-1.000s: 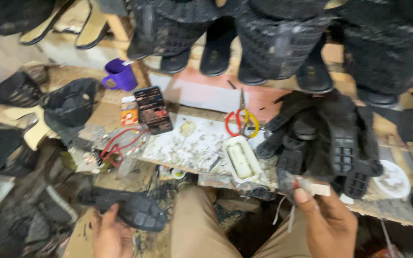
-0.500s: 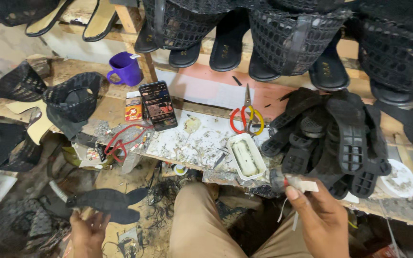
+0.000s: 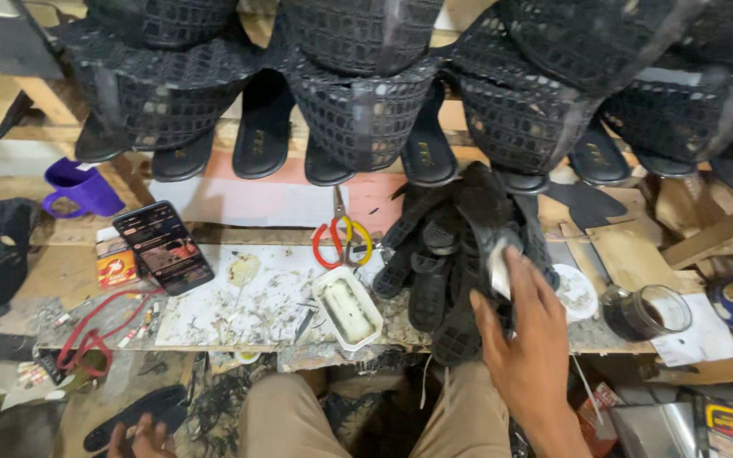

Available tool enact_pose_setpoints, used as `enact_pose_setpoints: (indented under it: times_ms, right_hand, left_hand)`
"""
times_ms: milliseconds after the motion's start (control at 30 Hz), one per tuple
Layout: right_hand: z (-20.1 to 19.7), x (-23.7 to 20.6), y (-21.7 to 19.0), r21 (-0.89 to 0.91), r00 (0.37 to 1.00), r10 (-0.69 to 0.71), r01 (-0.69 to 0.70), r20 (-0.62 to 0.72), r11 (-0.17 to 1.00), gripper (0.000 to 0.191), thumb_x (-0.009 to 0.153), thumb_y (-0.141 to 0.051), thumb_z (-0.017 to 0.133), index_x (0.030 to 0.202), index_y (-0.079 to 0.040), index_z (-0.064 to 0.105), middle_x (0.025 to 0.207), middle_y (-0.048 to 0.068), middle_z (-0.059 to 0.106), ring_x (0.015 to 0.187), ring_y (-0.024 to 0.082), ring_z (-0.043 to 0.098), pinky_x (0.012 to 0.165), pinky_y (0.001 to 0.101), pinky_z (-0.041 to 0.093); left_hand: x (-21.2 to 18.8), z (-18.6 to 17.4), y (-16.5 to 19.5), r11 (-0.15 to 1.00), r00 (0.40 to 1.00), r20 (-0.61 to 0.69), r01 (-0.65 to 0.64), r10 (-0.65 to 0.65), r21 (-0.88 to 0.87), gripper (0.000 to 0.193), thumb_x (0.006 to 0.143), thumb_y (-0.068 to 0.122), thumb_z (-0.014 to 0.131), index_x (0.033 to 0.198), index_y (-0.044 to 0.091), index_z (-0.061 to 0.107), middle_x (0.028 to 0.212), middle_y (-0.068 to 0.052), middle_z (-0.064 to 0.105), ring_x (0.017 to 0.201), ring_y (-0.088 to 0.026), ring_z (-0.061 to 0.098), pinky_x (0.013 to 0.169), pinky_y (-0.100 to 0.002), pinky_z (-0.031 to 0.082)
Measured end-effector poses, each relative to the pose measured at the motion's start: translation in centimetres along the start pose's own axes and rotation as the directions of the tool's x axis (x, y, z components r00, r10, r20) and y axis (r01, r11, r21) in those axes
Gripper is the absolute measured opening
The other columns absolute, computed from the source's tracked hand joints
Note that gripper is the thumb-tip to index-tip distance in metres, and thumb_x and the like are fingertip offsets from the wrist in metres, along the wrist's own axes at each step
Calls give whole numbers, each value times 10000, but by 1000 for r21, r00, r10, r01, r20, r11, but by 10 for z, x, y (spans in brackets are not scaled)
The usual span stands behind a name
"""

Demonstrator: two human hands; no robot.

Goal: The person sits on the floor in a shoe workshop and applies a white adhesive to the bottom of black shoe soles using a small brush. They repeatedly dip the brush into a container and spread the glue across the sole surface, then place the treated soles into a pile.

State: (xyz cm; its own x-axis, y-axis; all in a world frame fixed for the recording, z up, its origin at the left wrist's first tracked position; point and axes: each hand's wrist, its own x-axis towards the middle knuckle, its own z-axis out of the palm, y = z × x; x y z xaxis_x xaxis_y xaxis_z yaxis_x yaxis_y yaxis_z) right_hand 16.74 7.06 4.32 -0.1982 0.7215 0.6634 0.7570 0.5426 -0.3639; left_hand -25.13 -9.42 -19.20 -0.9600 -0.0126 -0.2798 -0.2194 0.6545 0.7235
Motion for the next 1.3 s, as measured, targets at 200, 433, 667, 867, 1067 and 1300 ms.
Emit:
enact_pose_setpoints:
  times_ms: [200, 433, 667, 867, 1067, 1300]
  right_hand:
    - [4, 20, 9, 50, 959, 259, -266, 119, 963, 822, 840, -128, 771, 1556, -39, 376, 1404, 250, 597, 1244, 399, 624, 950, 426, 504]
    - [-11, -21, -9, 675, 861, 465, -468, 205, 570, 898, 834, -67, 731, 1627, -72, 309, 1508, 146, 585, 1349, 243, 558, 1042, 352, 458]
    - [4, -67, -29, 592, 931, -207, -11, 300, 806, 1004, 783, -166, 887, 1576, -22, 288, 1434, 205, 617, 1347, 298, 579, 1131, 417, 375]
    - [21, -47, -21, 387, 766, -59, -255, 640, 886, 727, 750, -349, 860, 1405, -155, 610, 1129, 71, 748, 944, 235, 738, 876, 360, 559]
    - [93, -6, -23, 409, 863, -133, -91, 487, 908, 298, 904, -286, 734, 1132, -94, 736, 903, 81, 703, 818, 283, 639, 745, 401, 496]
    - [128, 6, -29, 225, 791, -243, 137, 562, 965, 201, 834, -261, 756, 981, -129, 793, 876, 53, 619, 901, 283, 532, 756, 435, 376]
  left_hand:
    - [-59, 19, -2, 747, 853, 33, -437, 521, -501, 408, 995, 151, 505, 1382, 51, 589, 1161, -168, 743, 1033, -232, 702, 895, -378, 544]
    - [-226, 27, 39, 788, 293, 768, 71, 569, -611, 526, 968, 226, 494, 1480, 105, 502, 1261, -210, 761, 1107, -284, 749, 940, -432, 583]
    - [-267, -14, 115, 466, 252, 871, 764, 422, -447, 598, 982, 399, 442, 1479, 70, 408, 1349, -220, 662, 1134, -357, 681, 918, -574, 569]
    - [-230, -37, 100, 585, 486, 839, 617, 244, -527, 488, 945, 123, 518, 1431, 123, 468, 1307, -228, 666, 1100, -383, 679, 839, -605, 574]
    - [-181, 4, 18, 706, 391, 874, 529, 290, -471, 667, 911, 59, 554, 1547, 155, 380, 1337, -195, 666, 1126, -390, 700, 884, -570, 599]
    - [-169, 54, -37, 684, 397, 773, 371, 495, -628, 716, 868, -47, 593, 1531, 81, 354, 1363, -226, 647, 1221, -342, 686, 981, -510, 618]
